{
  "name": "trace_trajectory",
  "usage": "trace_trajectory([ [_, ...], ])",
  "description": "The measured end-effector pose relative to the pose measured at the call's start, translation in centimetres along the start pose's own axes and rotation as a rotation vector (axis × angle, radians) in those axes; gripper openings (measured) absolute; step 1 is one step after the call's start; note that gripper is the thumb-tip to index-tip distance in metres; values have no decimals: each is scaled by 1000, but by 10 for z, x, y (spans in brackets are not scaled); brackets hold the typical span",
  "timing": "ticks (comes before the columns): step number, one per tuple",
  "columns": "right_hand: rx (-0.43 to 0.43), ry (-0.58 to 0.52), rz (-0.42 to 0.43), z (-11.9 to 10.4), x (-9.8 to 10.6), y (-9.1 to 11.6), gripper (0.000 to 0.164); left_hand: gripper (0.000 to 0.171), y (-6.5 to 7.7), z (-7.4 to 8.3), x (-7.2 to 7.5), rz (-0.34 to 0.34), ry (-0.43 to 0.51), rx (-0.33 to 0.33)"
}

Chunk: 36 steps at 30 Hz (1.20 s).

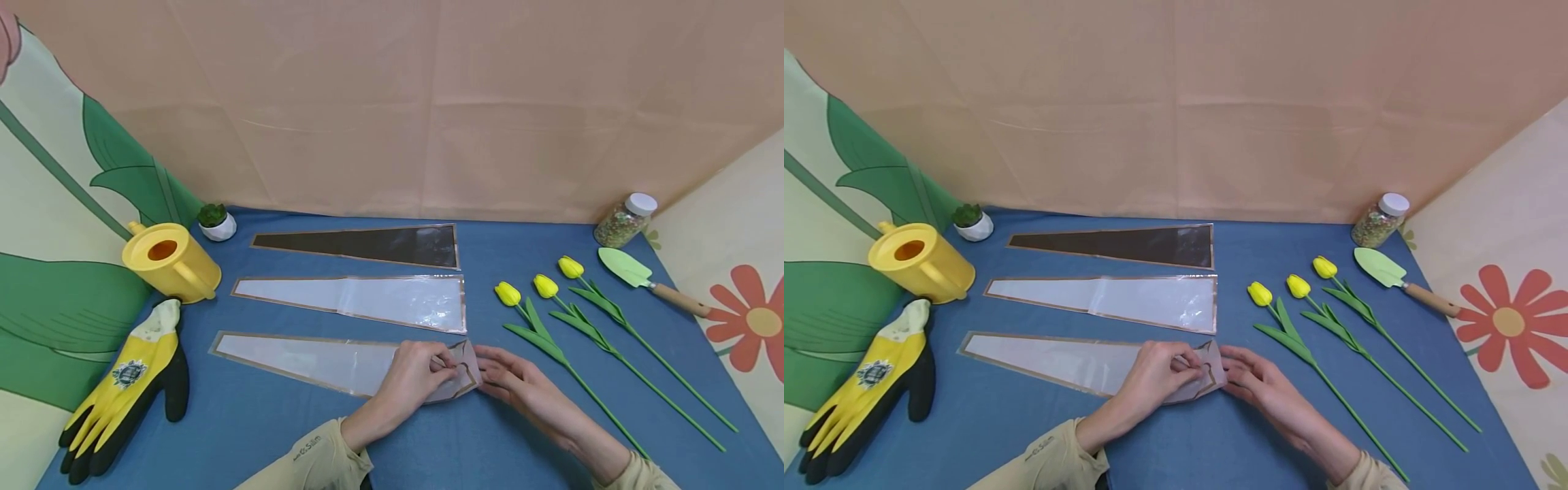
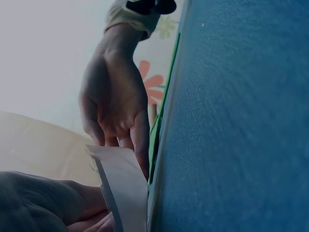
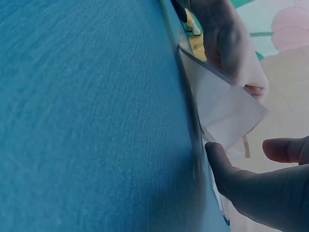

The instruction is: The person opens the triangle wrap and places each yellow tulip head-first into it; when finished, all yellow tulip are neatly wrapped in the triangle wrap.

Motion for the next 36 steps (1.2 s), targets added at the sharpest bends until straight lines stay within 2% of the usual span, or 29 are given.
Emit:
trace_trajectory([
  [6,8,7,31,-1,1,-1,68,13,0,0,1,1,40,13],
  [12,14,25,32,-2,0,-2,69,16,0,-1,2,12,26,-13],
  [20,33,45,25,-4,-2,-3,67,18,-1,-2,2,22,23,-6],
  [23,49,65,47,-5,0,-3,63,19,-1,-2,2,24,17,-6],
  [26,94,125,120,-8,5,0,57,19,-2,-2,2,22,7,-4],
  [28,151,202,184,-10,10,3,51,19,-2,-2,2,21,5,-2],
  [33,287,501,396,-18,26,18,38,18,-1,-3,3,22,13,4],
  [36,323,661,539,-22,35,29,34,18,-1,-3,3,20,23,10],
])
Point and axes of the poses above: each hand's wrist, its own y-axis away from the middle knuckle, its own x-axis out of the back of the hand, z = x × y, the point moved 3 cm from there along -y, towards the middle knuckle, and after that the axes turned 10 degrees about -x, right-handed, at the moved point
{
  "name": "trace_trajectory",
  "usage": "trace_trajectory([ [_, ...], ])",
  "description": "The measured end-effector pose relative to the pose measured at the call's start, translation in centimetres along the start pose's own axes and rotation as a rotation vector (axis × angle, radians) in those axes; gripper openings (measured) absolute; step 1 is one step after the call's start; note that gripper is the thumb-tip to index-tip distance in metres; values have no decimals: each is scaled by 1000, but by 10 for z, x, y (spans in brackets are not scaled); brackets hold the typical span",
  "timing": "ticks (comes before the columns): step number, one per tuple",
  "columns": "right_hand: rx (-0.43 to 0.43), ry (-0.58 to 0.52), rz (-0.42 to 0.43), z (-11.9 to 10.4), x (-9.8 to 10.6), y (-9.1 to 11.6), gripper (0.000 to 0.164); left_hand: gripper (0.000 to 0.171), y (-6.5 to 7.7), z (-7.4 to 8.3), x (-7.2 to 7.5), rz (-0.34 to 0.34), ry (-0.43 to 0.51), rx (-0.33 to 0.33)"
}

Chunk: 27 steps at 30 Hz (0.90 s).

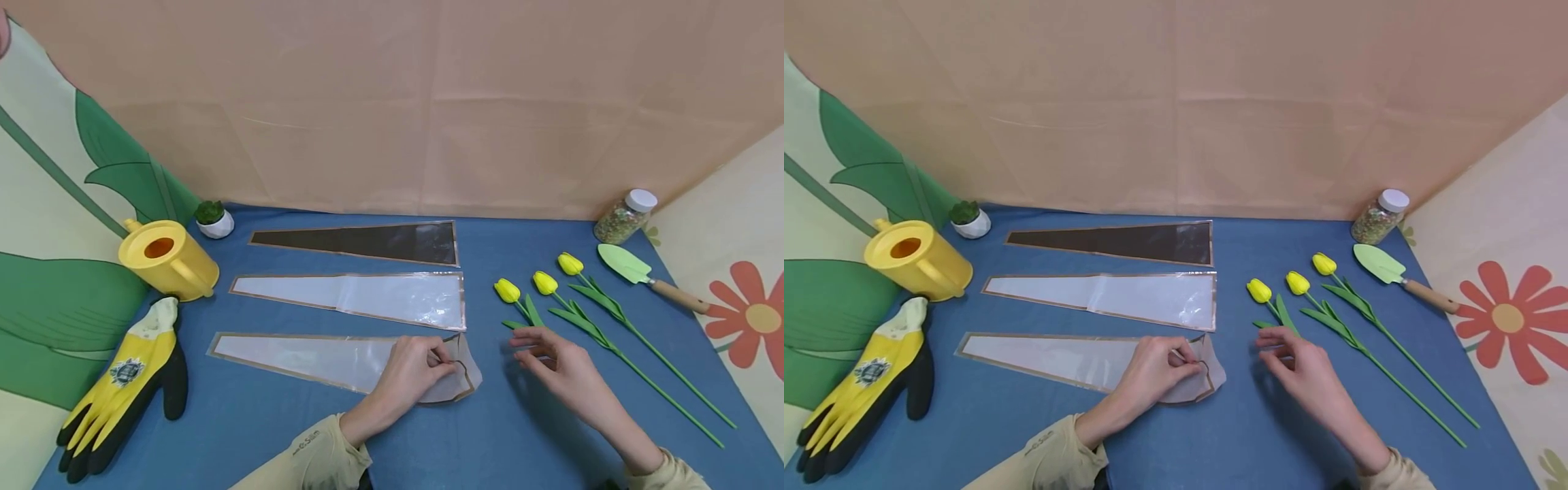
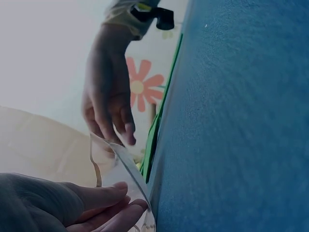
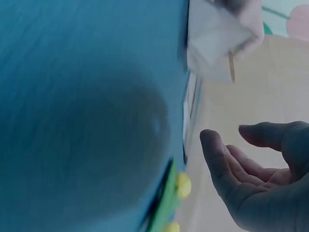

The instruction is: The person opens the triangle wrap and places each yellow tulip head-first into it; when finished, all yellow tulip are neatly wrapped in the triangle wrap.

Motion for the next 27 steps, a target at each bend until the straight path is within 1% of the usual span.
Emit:
trace_trajectory([
  [2,19,87,71,2,8,3,32,18,0,0,0,3,7,1],
  [4,29,161,120,7,16,5,30,18,0,0,0,2,15,-1],
  [7,19,258,157,17,25,7,30,17,0,-1,0,-2,23,-6],
  [11,-39,341,159,33,37,9,31,17,0,-1,-1,-12,28,-6],
  [14,-90,370,168,43,43,11,35,16,-1,-2,-1,-17,34,-4],
  [17,-124,393,176,50,48,11,38,15,-1,-2,-1,-16,41,-3],
  [22,-145,432,156,57,50,9,38,14,-1,-1,0,-16,45,2],
  [27,-152,464,120,64,49,6,30,14,-1,-1,0,-22,54,12],
])
Point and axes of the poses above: each hand's wrist, its own y-axis away from the middle knuckle, its own x-axis out of the back of the hand, z = x × y, the point moved 3 cm from there along -y, towards the middle knuckle, and after that the axes turned 10 degrees about -x, right-handed, at the moved point
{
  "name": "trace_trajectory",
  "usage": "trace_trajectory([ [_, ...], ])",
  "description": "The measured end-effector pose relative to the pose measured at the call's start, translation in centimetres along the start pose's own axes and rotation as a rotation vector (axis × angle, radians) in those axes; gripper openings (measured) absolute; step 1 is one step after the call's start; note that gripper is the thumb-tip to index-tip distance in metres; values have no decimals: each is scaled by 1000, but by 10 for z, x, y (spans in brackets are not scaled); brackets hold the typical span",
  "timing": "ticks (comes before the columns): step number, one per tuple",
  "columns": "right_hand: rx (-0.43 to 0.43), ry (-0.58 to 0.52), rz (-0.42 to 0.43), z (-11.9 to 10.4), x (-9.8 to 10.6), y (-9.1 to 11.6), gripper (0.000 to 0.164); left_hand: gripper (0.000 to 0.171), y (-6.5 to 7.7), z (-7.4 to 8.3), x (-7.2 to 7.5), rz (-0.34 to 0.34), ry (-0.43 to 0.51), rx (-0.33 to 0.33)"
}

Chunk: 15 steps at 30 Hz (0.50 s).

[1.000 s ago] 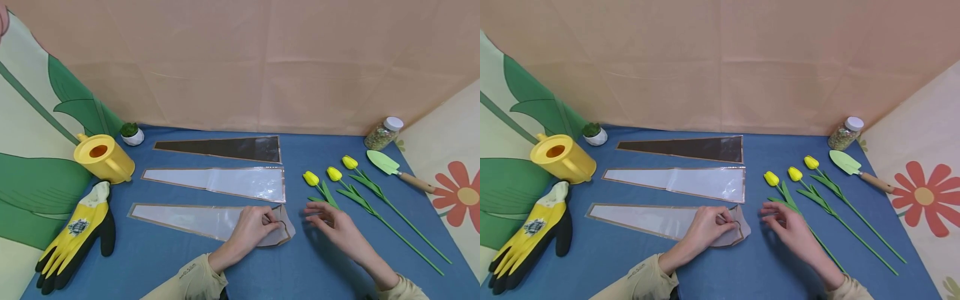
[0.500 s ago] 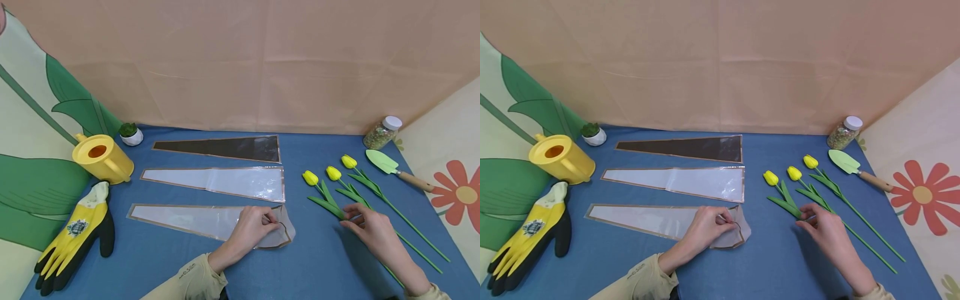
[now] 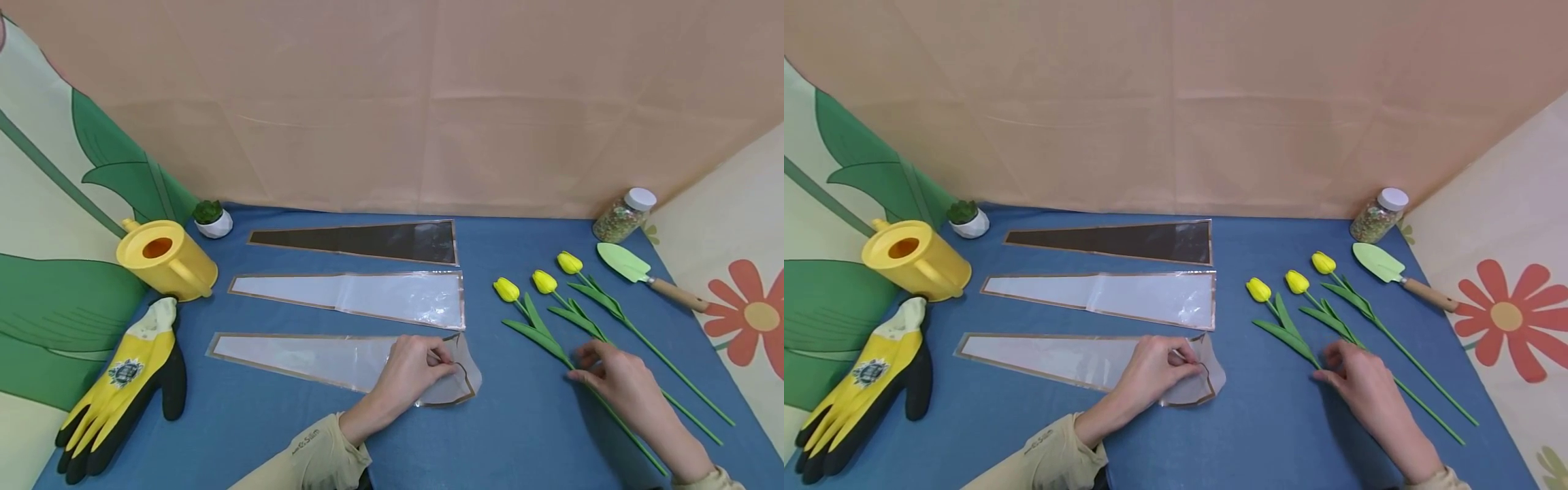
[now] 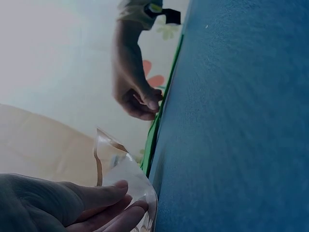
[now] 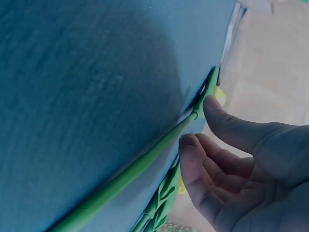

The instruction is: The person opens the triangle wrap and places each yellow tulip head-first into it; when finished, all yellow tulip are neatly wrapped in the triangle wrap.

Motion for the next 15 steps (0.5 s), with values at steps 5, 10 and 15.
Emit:
trace_trajectory([
  [5,24,5,-15,3,-5,-2,20,14,0,0,0,-6,13,0],
  [10,47,10,8,4,-8,-1,15,14,0,0,0,-8,15,0],
  [15,66,16,15,3,-9,-2,14,14,0,0,0,-12,4,-3],
])
Point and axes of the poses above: each hand's wrist, its own y-axis away from the middle knuckle, its own x-axis out of the back of the hand, z = x × y, the point moved 3 cm from there along -y, towards the middle knuckle, and after that the axes turned 10 degrees about -x, right-handed, at the moved point
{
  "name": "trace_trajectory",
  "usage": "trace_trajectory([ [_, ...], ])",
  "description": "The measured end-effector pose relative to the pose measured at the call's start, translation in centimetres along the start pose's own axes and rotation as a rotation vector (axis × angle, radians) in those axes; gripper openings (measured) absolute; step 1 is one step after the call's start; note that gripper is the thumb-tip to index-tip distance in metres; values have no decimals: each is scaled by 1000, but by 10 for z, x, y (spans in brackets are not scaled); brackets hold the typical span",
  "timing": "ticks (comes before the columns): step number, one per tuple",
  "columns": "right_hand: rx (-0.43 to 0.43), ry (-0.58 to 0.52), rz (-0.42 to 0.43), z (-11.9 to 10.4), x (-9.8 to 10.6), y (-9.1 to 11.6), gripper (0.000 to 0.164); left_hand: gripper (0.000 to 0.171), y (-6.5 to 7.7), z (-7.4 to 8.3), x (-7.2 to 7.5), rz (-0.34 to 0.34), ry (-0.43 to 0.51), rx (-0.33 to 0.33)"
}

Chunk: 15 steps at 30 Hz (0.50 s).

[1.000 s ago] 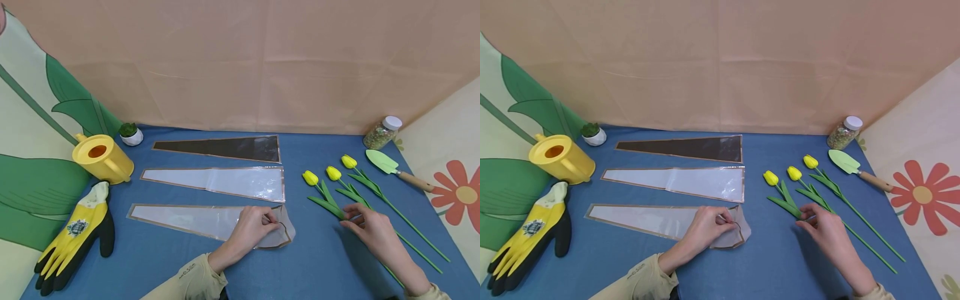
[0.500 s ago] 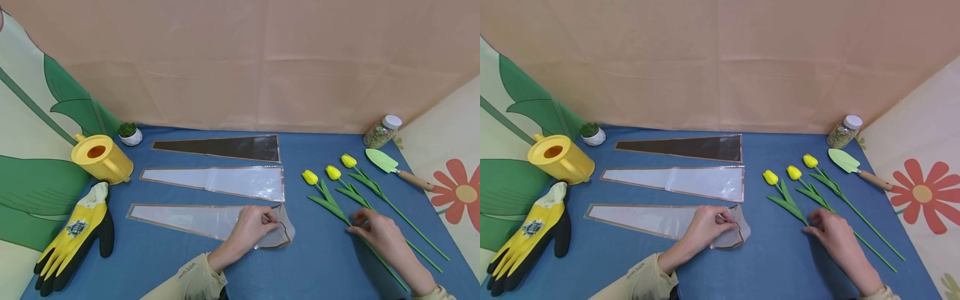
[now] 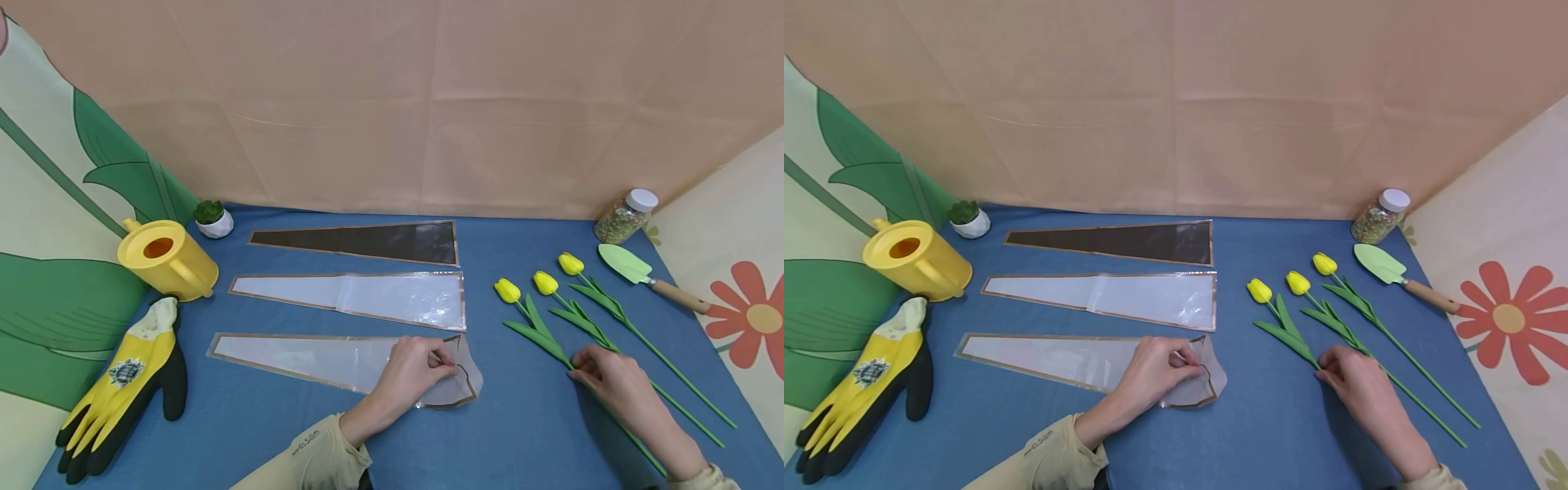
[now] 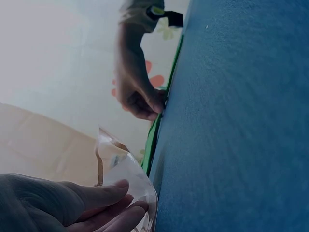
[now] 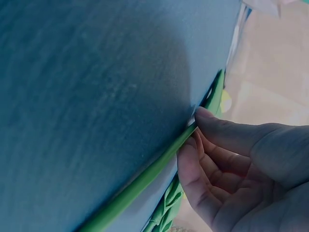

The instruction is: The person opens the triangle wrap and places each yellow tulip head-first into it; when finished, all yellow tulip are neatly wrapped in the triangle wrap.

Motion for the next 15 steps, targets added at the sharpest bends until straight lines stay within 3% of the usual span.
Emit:
trace_trajectory([
  [15,9,15,4,-2,11,-5,9,14,1,0,0,-1,-2,3],
])
Point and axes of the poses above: each hand's wrist, its own y-axis away from the middle knuckle, its own x-axis out of the back of the hand, z = x × y, the point moved 3 cm from there along -y, towards the middle knuckle, and after that the axes turned 10 degrees about -x, right-handed, at the moved point
